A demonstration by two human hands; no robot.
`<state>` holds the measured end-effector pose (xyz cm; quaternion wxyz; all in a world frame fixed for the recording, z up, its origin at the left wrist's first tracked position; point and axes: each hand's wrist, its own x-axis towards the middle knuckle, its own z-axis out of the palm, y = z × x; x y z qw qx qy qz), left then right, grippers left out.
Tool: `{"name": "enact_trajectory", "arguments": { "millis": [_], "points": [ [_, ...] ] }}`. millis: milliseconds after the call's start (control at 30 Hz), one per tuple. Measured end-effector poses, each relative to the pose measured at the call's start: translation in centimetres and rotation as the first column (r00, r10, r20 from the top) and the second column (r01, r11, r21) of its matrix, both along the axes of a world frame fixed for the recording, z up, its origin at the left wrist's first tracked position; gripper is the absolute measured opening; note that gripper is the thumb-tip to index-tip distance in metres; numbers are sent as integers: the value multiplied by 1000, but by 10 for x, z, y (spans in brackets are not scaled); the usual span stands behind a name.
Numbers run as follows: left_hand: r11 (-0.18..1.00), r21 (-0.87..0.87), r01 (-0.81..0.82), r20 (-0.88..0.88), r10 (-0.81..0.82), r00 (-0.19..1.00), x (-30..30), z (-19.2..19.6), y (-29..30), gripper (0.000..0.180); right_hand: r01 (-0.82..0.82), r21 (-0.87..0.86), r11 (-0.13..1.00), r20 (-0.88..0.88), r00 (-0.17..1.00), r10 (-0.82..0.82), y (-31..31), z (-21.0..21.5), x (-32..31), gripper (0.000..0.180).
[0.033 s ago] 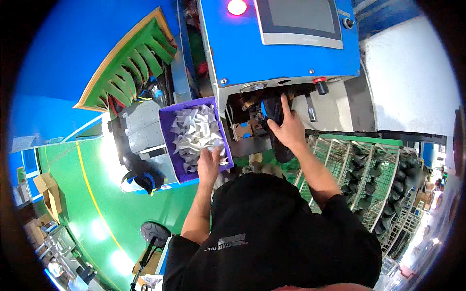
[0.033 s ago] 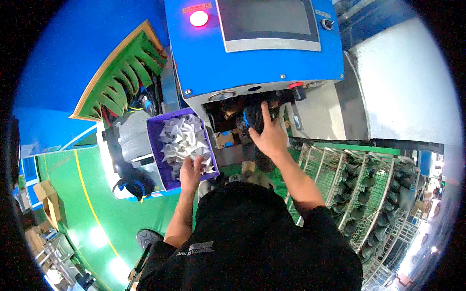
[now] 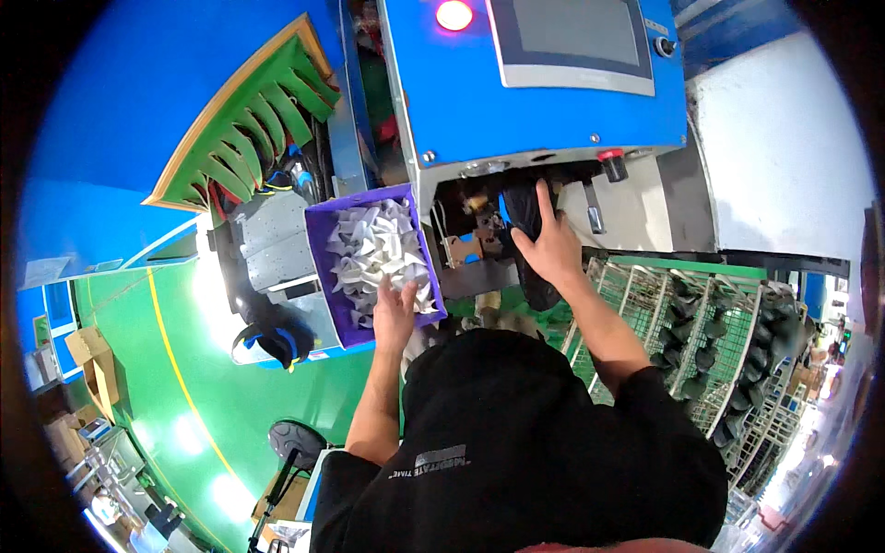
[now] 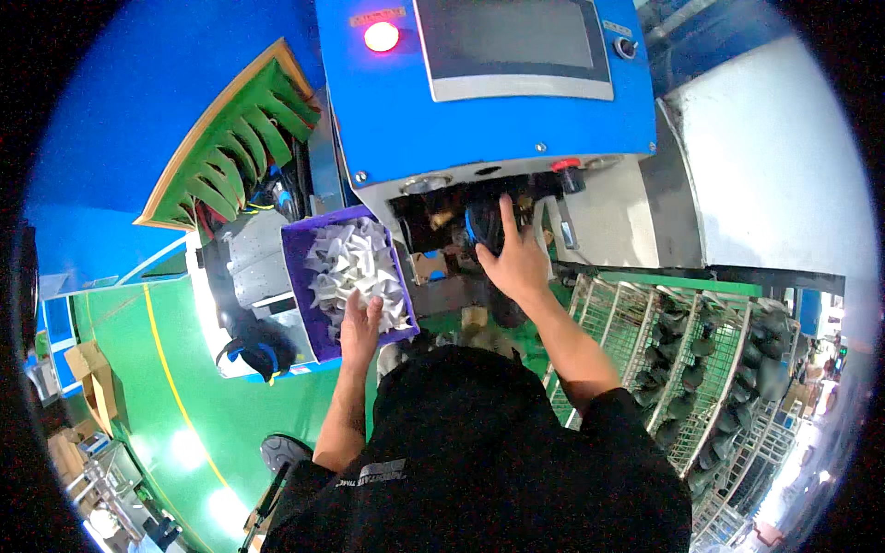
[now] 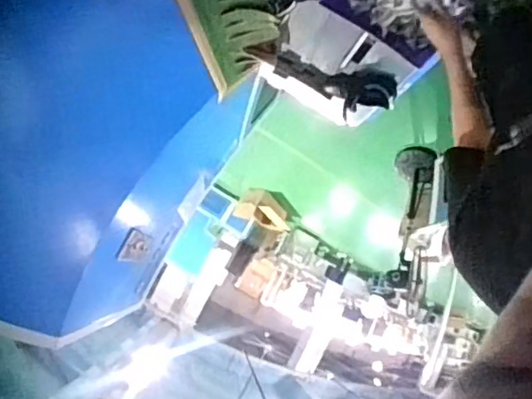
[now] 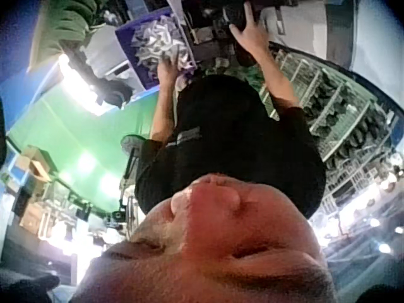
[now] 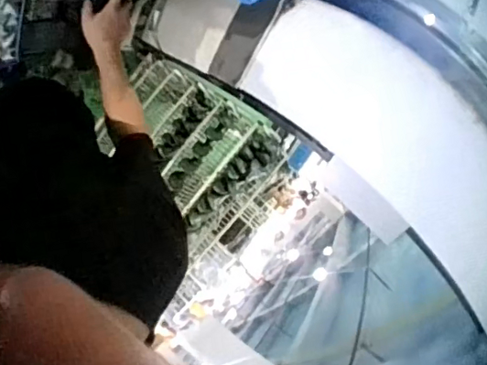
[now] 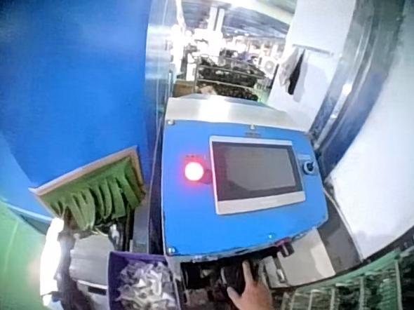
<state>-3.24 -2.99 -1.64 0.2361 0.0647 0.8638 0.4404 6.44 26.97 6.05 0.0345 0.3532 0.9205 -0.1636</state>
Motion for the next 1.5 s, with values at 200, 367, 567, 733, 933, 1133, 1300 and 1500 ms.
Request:
{"name": "enact_trajectory", "arguments": {
  "millis": [200,367,567,733,933,1133,1300,1500],
  "points": [
    [982,-140,124,92,-111,989,-8,5,-36,42,-63,232,971,-141,985,98,-12,-13,13,98],
    [965,40,259,132,-262,956,-7,14,8,42,-4,284,959,-421,898,129,-12,-22,17,98],
    [855,511,90,764,-499,408,27,18,70,72,50,27,998,-406,913,-35,-65,11,117,93],
    [873,488,7,867,-485,119,60,38,89,70,-229,-190,955,7,972,234,-112,79,166,92],
    [837,528,145,832,-544,109,93,19,64,52,93,-839,537,-268,786,-556,-82,-7,172,93],
    [871,463,163,854,-488,181,66,-17,39,59,-275,-948,160,-278,475,-835,-87,-30,127,85],
    [880,460,119,835,-475,278,68,-11,48,66,-252,-967,45,-118,282,-952,-89,-62,298,75],
    [924,285,254,825,-371,427,113,12,84,66,-622,-779,-78,507,-552,-662,-174,-155,529,48]
  ]
}}
